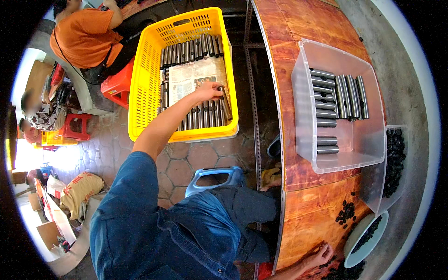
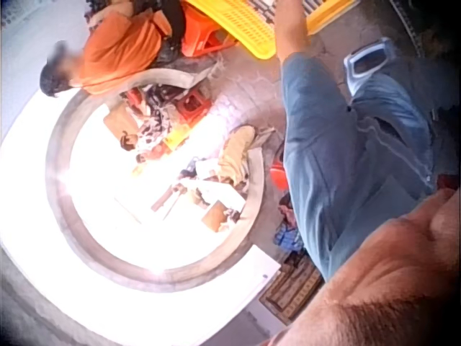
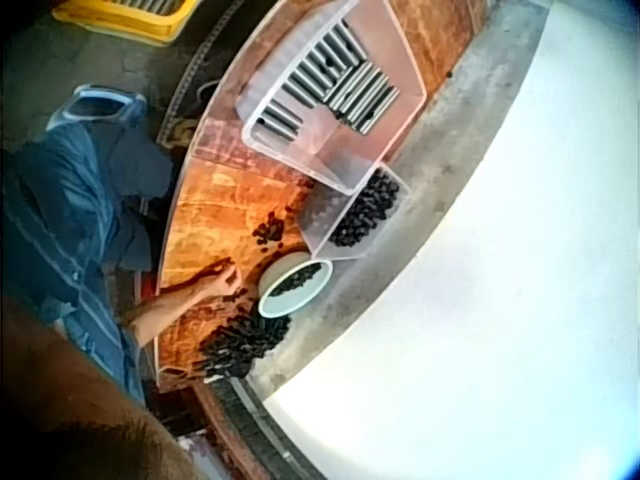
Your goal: The person assembles small black cylindrical components by inserting black caps into metal tubes and securing them with a screwdriver. Completed units are placed into a yellow basket. The person repeats this process with multiple components throughout the clip.
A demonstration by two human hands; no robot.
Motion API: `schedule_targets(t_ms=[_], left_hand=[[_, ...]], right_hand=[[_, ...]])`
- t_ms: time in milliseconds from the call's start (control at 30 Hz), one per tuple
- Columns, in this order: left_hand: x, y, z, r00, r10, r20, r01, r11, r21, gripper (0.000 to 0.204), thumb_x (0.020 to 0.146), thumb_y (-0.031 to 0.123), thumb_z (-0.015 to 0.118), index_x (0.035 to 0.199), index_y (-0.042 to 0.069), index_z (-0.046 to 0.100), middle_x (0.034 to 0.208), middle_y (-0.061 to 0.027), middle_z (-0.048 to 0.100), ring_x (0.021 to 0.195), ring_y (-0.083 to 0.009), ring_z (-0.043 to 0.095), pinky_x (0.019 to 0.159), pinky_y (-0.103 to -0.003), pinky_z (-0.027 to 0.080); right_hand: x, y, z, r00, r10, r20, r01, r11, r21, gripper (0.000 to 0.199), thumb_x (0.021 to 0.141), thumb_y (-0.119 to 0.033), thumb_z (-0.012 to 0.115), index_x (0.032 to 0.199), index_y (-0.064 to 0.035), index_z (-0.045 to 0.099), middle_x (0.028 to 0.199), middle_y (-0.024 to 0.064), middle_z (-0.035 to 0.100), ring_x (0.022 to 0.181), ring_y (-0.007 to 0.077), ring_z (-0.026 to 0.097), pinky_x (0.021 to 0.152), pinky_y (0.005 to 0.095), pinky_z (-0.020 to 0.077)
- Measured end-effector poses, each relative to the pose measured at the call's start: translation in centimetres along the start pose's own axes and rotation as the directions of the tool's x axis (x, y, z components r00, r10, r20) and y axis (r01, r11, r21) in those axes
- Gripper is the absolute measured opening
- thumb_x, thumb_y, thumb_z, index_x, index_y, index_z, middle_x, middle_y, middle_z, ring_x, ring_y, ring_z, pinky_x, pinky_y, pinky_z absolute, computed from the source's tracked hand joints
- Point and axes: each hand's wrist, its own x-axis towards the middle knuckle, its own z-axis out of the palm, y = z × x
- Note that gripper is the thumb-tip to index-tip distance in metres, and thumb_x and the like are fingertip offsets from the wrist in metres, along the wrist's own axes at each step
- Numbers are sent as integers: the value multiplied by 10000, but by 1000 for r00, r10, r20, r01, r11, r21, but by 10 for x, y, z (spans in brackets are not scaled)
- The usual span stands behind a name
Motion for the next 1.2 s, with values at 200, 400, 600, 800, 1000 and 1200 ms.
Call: schedule_targets(t_ms=[200,400,600,800,1000,1200], left_hand=[[43,-22,17,999,-34,21,29,976,217,525,836,106,779,1316,-31,617,1089,-117,714,901,-231,684,822,-349,524],[55,-61,23,988,130,78,-149,742,653,476,874,227,733,1319,76,654,1261,-213,670,1164,-390,632,1029,-445,489],[52,-52,28,996,85,3,-64,730,680,406,932,339,664,1283,138,693,1264,-203,666,1193,-371,619,1029,-481,490],[56,-48,29,999,47,-23,-16,689,725,396,901,364,697,1246,170,717,1247,-162,686,1162,-369,639,990,-480,513],[44,-33,30,995,15,-103,72,614,786,410,872,420,716,1199,175,731,1222,-161,697,1146,-349,655,968,-469,522],[45,-26,40,998,29,-49,20,620,785,392,870,403,689,1160,143,738,1169,-169,717,1125,-347,668,955,-471,520]], right_hand=[[0,3,1,999,-5,-35,4,1000,-18,261,1049,-255,573,1066,-11,664,997,100,666,895,207,625,779,372,530],[0,0,1,1000,3,-19,-4,998,-55,259,1044,-274,582,1064,-31,670,994,92,685,883,197,628,775,360,520],[-1,-9,3,1000,17,-26,-19,999,-49,257,1039,-281,593,1047,-39,676,975,83,694,865,178,628,766,338,512],[3,2,-1,1000,20,-10,-20,1000,-21,255,1041,-278,590,1050,-37,676,990,82,685,882,184,624,793,351,515],[-1,-12,7,1000,14,-18,-15,1000,-19,241,1040,-242,586,1069,-17,669,984,99,676,891,206,636,798,362,537],[-8,10,-5,999,27,-30,-22,988,154,186,1026,-172,600,1020,3,661,952,72,665,851,168,619,780,331,529]])
